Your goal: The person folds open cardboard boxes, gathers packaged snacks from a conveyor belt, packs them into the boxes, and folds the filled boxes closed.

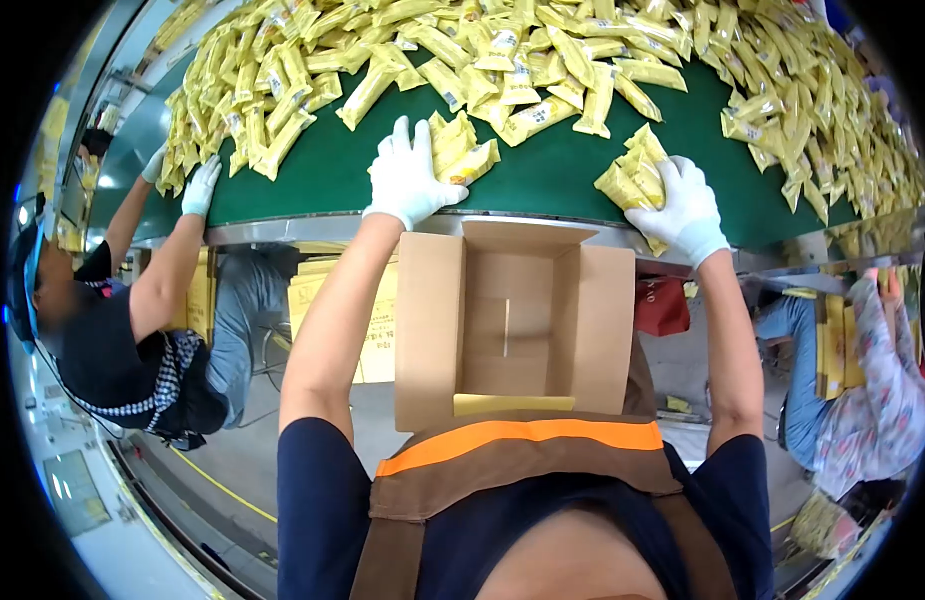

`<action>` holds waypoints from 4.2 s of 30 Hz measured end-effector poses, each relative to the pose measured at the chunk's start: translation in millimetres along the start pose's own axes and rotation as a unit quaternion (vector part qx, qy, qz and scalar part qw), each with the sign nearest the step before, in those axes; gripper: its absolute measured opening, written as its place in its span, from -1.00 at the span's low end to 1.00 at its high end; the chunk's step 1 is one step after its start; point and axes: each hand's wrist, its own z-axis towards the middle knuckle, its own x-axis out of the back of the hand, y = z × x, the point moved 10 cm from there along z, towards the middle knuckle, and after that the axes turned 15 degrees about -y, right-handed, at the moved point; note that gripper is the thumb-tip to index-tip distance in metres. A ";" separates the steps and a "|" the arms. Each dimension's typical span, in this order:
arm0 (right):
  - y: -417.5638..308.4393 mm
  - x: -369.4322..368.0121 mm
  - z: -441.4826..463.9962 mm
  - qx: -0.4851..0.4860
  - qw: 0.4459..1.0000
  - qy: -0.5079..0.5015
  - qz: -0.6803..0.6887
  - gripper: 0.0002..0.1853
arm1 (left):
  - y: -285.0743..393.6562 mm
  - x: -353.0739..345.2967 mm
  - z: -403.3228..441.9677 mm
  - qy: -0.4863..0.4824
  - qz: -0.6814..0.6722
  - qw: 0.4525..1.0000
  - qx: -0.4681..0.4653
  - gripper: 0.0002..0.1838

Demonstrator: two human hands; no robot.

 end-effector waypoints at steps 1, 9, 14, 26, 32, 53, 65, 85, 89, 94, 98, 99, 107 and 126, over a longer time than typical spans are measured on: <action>-4.3 4.4 -0.3 -0.004 1.000 -0.008 -0.019 -0.14 | -2.5 -4.9 7.0 -0.088 0.007 0.996 0.025 0.24; -7.9 -18.4 4.8 0.001 0.991 -0.115 -0.068 0.05 | 7.1 -14.1 12.7 -0.225 -0.018 0.974 -0.011 0.29; 1.6 17.6 5.5 0.059 0.952 -0.164 0.251 0.09 | -55.7 3.3 18.6 -0.065 -0.609 0.790 -0.029 0.04; -239.0 -74.3 -89.7 0.243 0.761 -0.596 0.079 0.11 | 27.3 100.3 -104.5 -0.126 -0.949 0.200 -0.208 -0.23; -263.9 -128.1 -132.2 0.313 0.888 -0.290 -0.169 -0.20 | 63.1 63.8 -139.4 -0.256 -0.890 0.325 -0.192 -0.01; -251.8 -141.8 -183.2 0.372 0.792 -0.473 -0.102 -0.63 | 156.9 -92.7 -148.8 -0.210 0.285 0.901 -0.250 -0.18; -115.4 79.6 65.2 0.299 0.769 -0.143 0.546 -0.63 | 156.2 32.6 -126.0 -0.452 -0.368 0.641 -0.499 -0.50; -25.0 5.7 133.1 0.196 0.959 -0.166 -0.119 -0.26 | 21.7 -20.6 28.8 -0.054 -0.004 0.970 -0.238 -0.40; -1.8 41.9 90.9 0.145 0.975 -0.014 -0.167 -0.29 | -5.6 -17.7 16.1 -0.049 0.001 0.978 -0.201 -0.46; -77.7 -12.7 45.9 0.213 0.970 -0.098 -0.072 -0.57 | 26.9 28.8 16.5 0.032 -0.155 0.962 -0.222 -0.67; -119.3 -44.1 23.5 0.293 0.956 0.018 -0.003 -0.65 | 83.8 -11.7 39.5 -0.067 -0.015 0.971 -0.229 -0.28; -118.2 -39.9 20.5 0.318 0.947 0.028 0.029 -0.64 | 86.5 -19.4 46.4 -0.070 0.008 0.974 -0.216 -0.22; -0.3 4.5 85.0 -0.005 0.996 0.053 0.068 -0.44 | 22.7 -15.2 17.9 -0.158 -0.150 0.961 -0.171 -0.26; 3.6 18.1 43.8 -0.006 0.949 0.047 0.313 -0.52 | 58.3 9.7 40.7 -0.180 -0.319 0.909 -0.200 -0.05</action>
